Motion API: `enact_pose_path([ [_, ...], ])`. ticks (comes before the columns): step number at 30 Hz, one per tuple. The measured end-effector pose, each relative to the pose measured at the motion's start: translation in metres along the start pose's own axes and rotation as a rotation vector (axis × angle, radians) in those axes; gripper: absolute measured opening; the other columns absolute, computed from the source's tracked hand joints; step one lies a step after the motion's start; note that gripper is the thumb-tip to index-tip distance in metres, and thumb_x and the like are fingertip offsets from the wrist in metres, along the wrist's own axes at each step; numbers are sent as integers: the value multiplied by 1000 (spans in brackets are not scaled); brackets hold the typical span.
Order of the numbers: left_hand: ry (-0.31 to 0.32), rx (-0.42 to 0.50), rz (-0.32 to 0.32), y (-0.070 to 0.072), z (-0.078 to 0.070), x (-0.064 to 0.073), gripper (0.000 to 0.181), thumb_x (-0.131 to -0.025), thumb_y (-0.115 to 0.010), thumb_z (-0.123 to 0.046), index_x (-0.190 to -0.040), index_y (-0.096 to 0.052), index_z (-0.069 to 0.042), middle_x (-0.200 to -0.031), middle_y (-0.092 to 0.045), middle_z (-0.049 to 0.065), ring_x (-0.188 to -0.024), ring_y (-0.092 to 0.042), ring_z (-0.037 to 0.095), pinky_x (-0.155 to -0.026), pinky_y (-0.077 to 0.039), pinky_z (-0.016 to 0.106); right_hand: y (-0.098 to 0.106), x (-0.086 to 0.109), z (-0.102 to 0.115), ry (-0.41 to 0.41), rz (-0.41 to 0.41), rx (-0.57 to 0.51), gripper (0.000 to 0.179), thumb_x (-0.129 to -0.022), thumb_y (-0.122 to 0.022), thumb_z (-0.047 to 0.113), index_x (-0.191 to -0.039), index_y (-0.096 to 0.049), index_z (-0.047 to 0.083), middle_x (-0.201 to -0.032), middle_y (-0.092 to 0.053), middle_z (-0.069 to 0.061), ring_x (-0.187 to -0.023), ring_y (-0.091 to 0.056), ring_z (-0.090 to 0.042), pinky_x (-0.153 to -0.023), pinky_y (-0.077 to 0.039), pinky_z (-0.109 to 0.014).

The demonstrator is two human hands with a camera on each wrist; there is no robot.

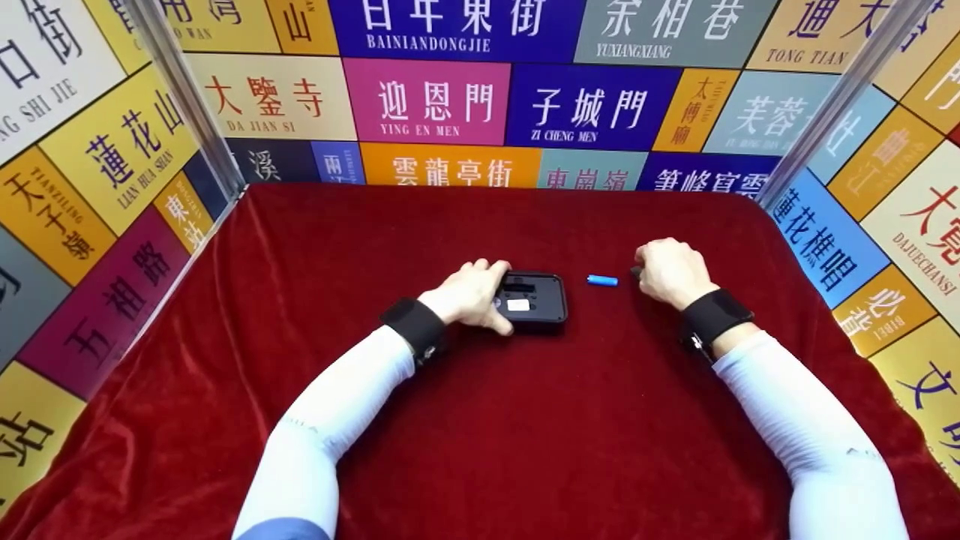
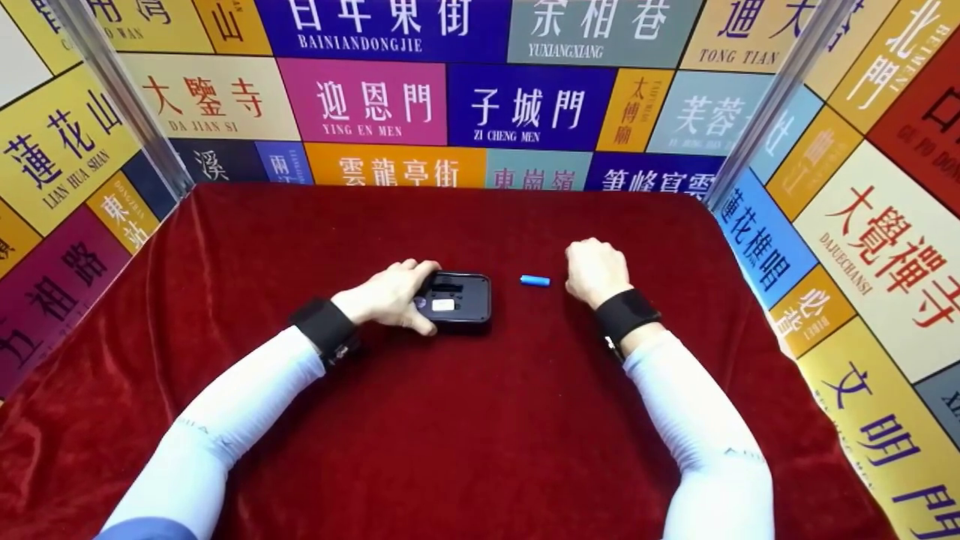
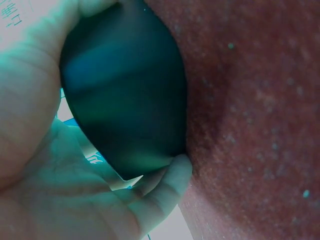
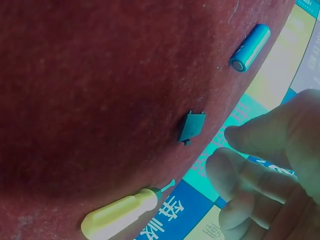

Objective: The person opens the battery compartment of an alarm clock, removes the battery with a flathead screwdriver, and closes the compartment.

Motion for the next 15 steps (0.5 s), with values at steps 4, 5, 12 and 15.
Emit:
enact_pose_path([
  [4,-7,-6,-3,0,0,0,114,-73,-101,-45,-165,-44,-12,-145,-62,22,-133,-62,44,-115,-56,54,-2,2,-4,-17,6,14,17,-88,-70,8,-98,-84,6,-100,-81,-27,-91,-75,-57,-74,-60,-73],
  [5,-7,-6,-3,0,0,0,114,-73,-101,-45,-165,-44,-12,-145,-62,22,-133,-62,44,-115,-56,54,-3,2,-5,-19,9,17,16,-88,-70,8,-96,-83,6,-99,-81,-28,-90,-75,-57,-73,-60,-73],
  [12,-4,-3,-7,1,-1,2,113,-73,-101,-44,-165,-44,-12,-145,-62,22,-134,-62,44,-115,-56,55,-9,3,-13,-60,20,-3,14,-89,-66,11,-82,-77,6,-91,-78,-28,-84,-74,-57,-70,-60,-71],
  [15,-3,-7,-8,1,-1,1,113,-73,-101,-45,-165,-44,-12,-145,-62,22,-134,-62,44,-115,-56,55,-13,3,-17,-74,32,-7,14,-91,-69,13,-85,-78,5,-93,-78,-29,-86,-74,-57,-71,-61,-71],
])
Point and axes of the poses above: each hand's wrist, its own x-axis away from the middle knuckle, its own y-axis out of the back of the hand, z = x × y, the point moved 6 cm from there along -x, towards the middle knuckle
